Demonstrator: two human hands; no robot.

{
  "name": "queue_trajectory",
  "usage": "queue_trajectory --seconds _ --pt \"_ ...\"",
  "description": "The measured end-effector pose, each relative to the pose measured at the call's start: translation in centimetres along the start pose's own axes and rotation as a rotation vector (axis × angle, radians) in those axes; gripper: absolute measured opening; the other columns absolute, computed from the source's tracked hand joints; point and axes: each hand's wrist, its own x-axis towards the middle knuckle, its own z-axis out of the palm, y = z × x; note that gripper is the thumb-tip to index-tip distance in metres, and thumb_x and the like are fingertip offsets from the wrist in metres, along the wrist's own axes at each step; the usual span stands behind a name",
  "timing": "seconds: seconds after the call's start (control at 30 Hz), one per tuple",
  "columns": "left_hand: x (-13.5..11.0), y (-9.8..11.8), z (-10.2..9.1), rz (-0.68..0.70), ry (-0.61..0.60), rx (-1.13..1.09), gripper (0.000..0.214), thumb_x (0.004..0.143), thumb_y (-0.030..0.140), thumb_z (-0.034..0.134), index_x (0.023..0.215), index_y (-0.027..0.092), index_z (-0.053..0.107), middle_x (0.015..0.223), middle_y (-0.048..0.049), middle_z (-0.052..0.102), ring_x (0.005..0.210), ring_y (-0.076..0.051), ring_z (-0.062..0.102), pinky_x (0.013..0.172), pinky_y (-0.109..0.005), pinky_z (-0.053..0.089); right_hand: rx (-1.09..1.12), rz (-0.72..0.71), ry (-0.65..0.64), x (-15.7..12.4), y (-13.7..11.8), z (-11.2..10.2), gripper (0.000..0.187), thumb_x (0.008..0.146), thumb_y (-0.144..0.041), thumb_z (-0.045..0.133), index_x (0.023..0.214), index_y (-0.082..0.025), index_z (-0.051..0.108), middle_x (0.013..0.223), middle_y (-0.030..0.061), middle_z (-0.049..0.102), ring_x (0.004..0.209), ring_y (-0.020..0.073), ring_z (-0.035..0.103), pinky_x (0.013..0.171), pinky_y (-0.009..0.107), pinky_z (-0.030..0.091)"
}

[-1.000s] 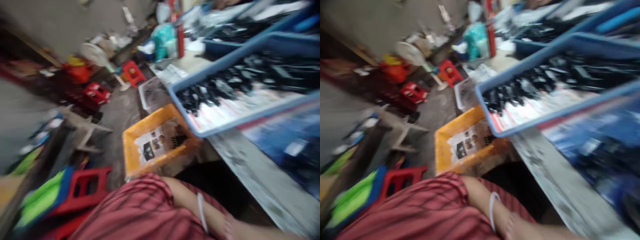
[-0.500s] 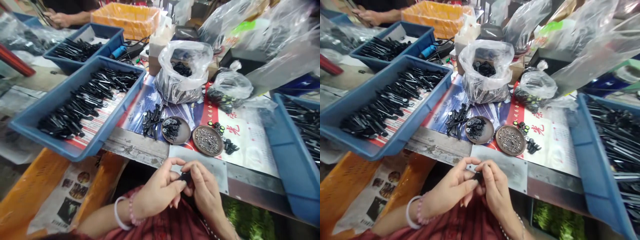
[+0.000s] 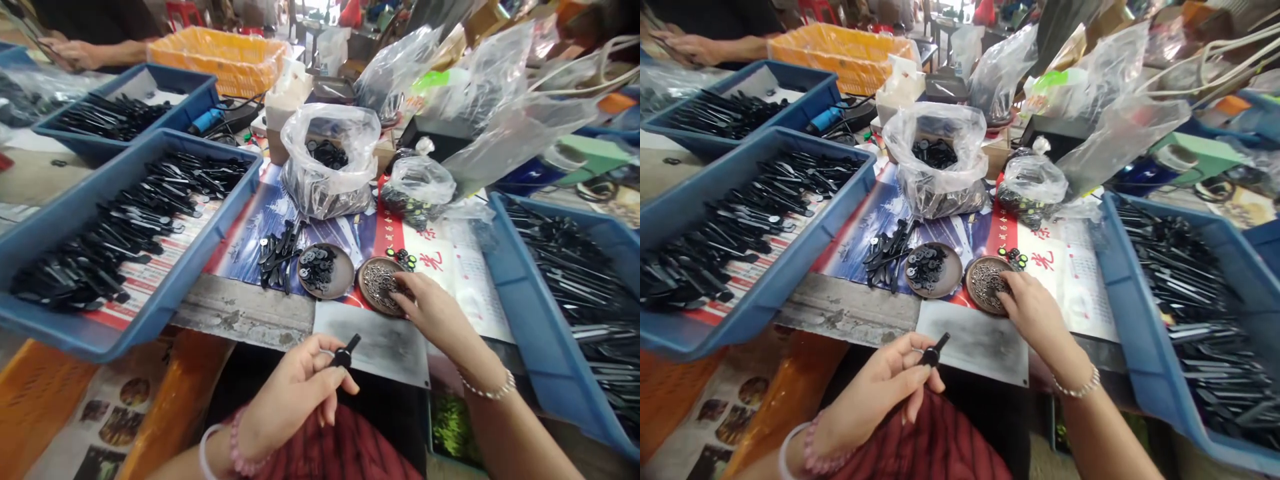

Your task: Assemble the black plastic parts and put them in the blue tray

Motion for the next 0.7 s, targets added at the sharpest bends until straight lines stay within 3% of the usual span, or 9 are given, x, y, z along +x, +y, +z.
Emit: queue_trajectory --seconds 0.2,0.33,0.57,0.7 --pt "0.2 0.0 -0.3 0.01 0.038 -0.05 0.03 0.087 0.037 0.071 0.099 0.016 0.054 0.079 -0.0038 0.072 0.041 -0.003 0.05 0.041 -0.015 0.034 -0.175 0.038 -0.106 1.9 -0.6 0.2 0.015 0.092 -0.022 0.05 0.082 -0.018 0.06 0.08 0.0092 0.066 0.073 0.025 0.064 0.065 0.034 0.044" --pt "0.7 -0.3 -0.5 0.013 0.053 -0.068 0.028 0.087 0.036 0.07 0.099 0.016 0.054 0.078 -0.0028 0.072 0.042 -0.004 0.051 0.042 -0.015 0.034 -0.138 0.037 -0.104 1.9 -0.6 0.1 0.016 0.093 -0.022 0.048 0.082 -0.019 0.059 0.081 0.0093 0.067 0.075 0.0248 0.064 0.067 0.034 0.044" --pt "1.1 -0.7 -0.5 0.009 0.072 -0.104 0.029 0.085 0.035 0.071 0.099 0.016 0.054 0.083 -0.0022 0.069 0.045 -0.004 0.052 0.042 -0.015 0.036 0.153 0.113 0.137 1.3 -0.5 -0.5 0.016 0.091 -0.03 0.054 0.082 -0.02 0.063 0.075 0.0061 0.068 0.069 0.0226 0.064 0.064 0.034 0.046" --pt "1.1 -0.7 -0.4 0.026 0.08 -0.09 0.025 0.085 0.032 0.069 0.097 0.016 0.054 0.086 -0.0019 0.068 0.047 -0.004 0.052 0.044 -0.016 0.038 0.512 0.193 0.197 -0.7 -2.9 -1.4 0.012 0.09 -0.032 0.064 0.087 -0.021 0.067 0.07 0.0026 0.069 0.06 0.0183 0.063 0.056 0.029 0.048"
